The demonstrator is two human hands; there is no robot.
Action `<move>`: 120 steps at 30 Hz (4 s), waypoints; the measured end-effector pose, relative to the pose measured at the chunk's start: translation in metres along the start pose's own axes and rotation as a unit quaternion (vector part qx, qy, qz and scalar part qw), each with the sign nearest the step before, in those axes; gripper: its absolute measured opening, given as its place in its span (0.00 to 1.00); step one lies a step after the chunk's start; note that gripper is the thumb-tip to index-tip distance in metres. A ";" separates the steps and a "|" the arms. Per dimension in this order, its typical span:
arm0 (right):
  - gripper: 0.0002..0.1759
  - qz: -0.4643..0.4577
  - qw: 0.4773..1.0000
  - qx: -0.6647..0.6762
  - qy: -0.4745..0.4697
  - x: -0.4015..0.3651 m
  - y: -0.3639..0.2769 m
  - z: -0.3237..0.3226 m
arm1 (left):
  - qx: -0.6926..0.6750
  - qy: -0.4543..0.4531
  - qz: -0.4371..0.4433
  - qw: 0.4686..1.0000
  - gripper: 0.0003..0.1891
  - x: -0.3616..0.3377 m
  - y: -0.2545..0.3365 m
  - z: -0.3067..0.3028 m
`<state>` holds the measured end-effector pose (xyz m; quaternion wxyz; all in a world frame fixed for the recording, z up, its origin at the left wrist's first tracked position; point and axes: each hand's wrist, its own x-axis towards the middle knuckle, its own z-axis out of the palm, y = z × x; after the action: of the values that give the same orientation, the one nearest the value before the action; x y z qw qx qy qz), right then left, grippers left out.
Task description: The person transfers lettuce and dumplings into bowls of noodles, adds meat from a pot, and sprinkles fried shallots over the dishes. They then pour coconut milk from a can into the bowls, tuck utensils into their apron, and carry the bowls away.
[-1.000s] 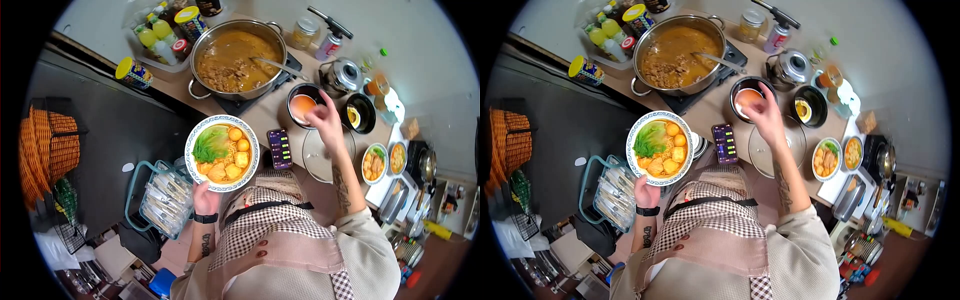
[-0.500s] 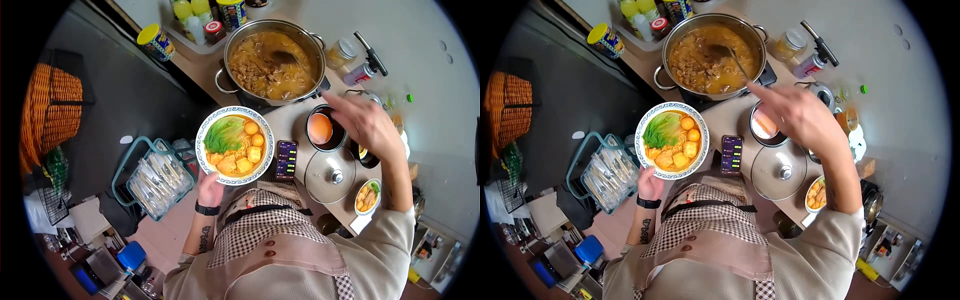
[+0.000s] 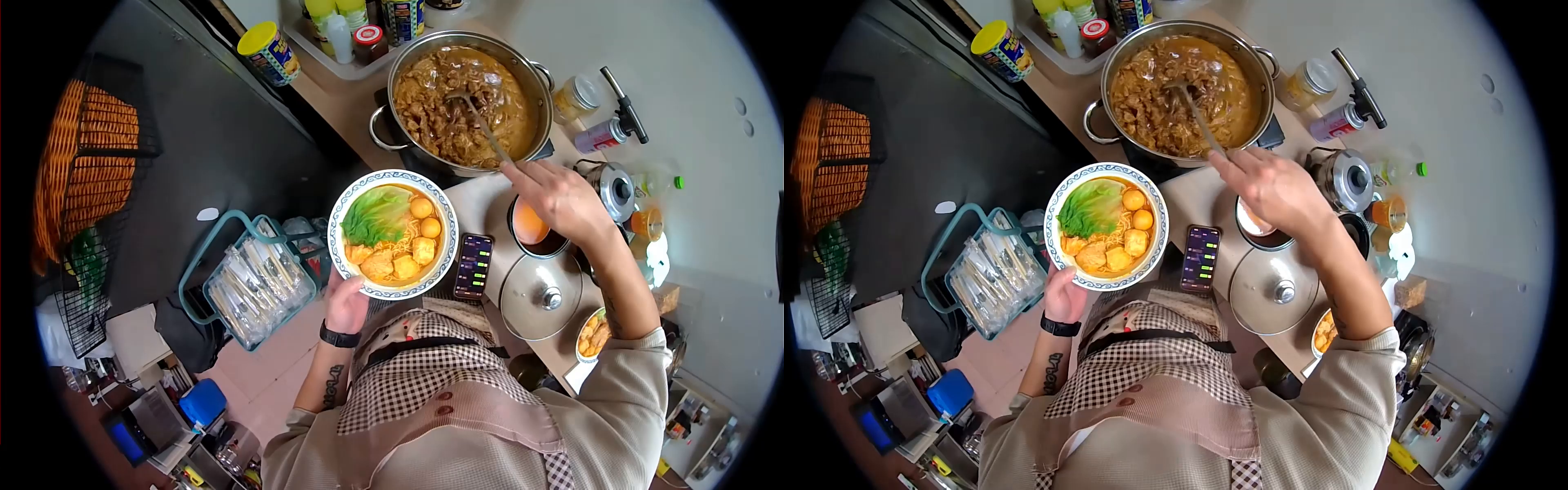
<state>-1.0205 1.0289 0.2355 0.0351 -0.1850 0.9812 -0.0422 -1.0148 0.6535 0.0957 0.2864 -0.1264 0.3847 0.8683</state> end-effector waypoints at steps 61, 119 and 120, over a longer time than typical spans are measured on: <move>0.20 0.265 0.615 0.648 0.362 -0.081 0.024 -0.016 | 0.000 -0.032 0.002 0.999 0.36 0.007 -0.029 0.007; 0.16 0.160 0.944 0.201 0.206 -0.077 -0.015 0.037 | -0.012 -0.039 -0.017 0.999 0.40 -0.002 -0.024 0.017; 0.16 0.159 0.946 0.198 0.201 -0.076 -0.016 0.040 | -0.011 -0.042 -0.017 0.999 0.40 -0.003 -0.023 0.017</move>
<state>-0.9401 1.0388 0.2018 -0.1208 -0.0036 0.9563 -0.2661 -0.9989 0.6773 0.0947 0.3157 -0.1001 0.3604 0.8720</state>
